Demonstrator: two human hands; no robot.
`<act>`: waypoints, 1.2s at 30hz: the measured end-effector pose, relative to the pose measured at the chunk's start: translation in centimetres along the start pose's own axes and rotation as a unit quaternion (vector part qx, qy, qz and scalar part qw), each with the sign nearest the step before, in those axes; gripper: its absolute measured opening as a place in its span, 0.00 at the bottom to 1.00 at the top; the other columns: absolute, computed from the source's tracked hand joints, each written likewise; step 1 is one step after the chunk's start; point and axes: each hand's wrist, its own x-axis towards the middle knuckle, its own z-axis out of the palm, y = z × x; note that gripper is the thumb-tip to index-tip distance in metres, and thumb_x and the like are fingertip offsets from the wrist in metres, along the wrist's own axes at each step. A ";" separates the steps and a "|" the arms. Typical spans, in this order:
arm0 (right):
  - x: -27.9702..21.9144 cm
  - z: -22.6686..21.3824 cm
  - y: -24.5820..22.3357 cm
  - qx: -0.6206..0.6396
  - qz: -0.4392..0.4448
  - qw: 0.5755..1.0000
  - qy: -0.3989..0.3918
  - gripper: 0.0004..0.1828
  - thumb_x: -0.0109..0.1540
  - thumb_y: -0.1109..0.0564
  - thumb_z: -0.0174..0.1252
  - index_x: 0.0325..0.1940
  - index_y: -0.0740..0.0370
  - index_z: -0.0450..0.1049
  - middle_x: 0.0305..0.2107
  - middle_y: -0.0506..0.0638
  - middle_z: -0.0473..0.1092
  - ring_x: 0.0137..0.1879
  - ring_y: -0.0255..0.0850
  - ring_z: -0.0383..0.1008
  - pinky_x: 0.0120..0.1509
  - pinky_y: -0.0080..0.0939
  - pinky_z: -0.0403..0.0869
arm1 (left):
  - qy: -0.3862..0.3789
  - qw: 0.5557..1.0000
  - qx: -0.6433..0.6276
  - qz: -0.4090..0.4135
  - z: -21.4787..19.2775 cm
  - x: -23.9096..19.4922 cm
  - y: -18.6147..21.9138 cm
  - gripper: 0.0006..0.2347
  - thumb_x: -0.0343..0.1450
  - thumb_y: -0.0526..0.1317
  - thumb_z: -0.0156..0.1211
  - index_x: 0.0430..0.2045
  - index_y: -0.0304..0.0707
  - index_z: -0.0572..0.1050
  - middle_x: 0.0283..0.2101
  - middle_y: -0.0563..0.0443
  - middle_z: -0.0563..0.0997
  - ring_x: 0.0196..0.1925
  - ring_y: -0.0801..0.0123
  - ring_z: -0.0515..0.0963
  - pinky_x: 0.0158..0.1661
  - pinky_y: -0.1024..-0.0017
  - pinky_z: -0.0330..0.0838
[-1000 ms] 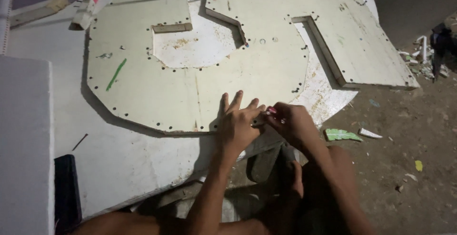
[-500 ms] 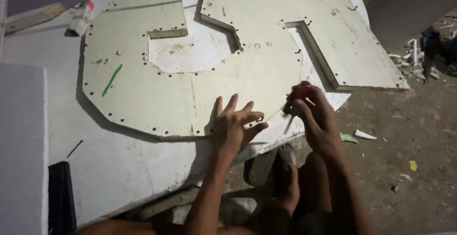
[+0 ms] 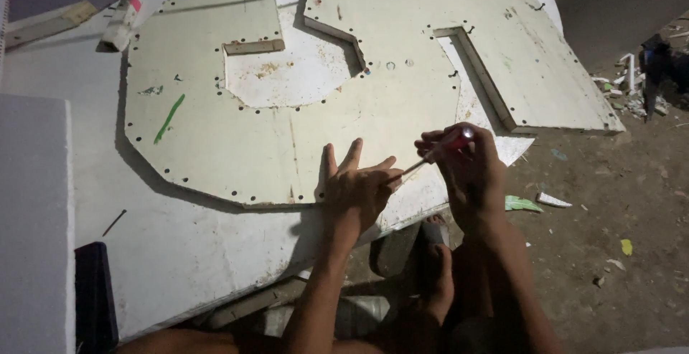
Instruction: The person is using a manual screwdriver to drive screws into the edges of a large, number-shaped board to assemble or reinforce it.
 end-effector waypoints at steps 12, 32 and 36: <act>0.1 0.4 0.2 0.020 0.009 1.000 0.020 0.15 0.67 0.68 0.53 0.56 0.71 0.60 0.43 0.68 0.74 0.49 0.59 0.81 0.54 0.60 0.81 | 0.049 0.999 0.005 0.008 2.8 0.3 -1.3 0.15 0.73 0.61 0.48 0.37 0.70 0.83 0.49 0.66 0.85 0.68 0.46 0.72 0.69 0.28 0.40; 4.9 -2.3 -7.3 -0.362 -0.087 0.909 -0.188 0.26 0.60 0.74 0.54 0.63 0.66 0.74 0.39 0.73 0.76 0.39 0.71 0.79 0.40 0.66 0.81 | 0.049 0.998 -0.041 0.016 0.6 -0.1 -0.8 0.09 0.73 0.53 0.55 0.37 0.67 0.84 0.50 0.64 0.84 0.69 0.44 0.70 0.67 0.25 0.43; 7.5 -3.5 -6.8 -0.452 -0.101 0.813 -0.353 0.17 0.63 0.57 0.59 0.56 0.60 0.73 0.43 0.57 0.75 0.27 0.41 0.81 0.35 0.44 0.83 | 0.161 0.977 -0.083 0.112 0.6 -0.2 -0.8 0.08 0.67 0.39 0.71 0.38 0.56 0.81 0.44 0.50 0.87 0.65 0.30 0.72 0.65 0.26 0.46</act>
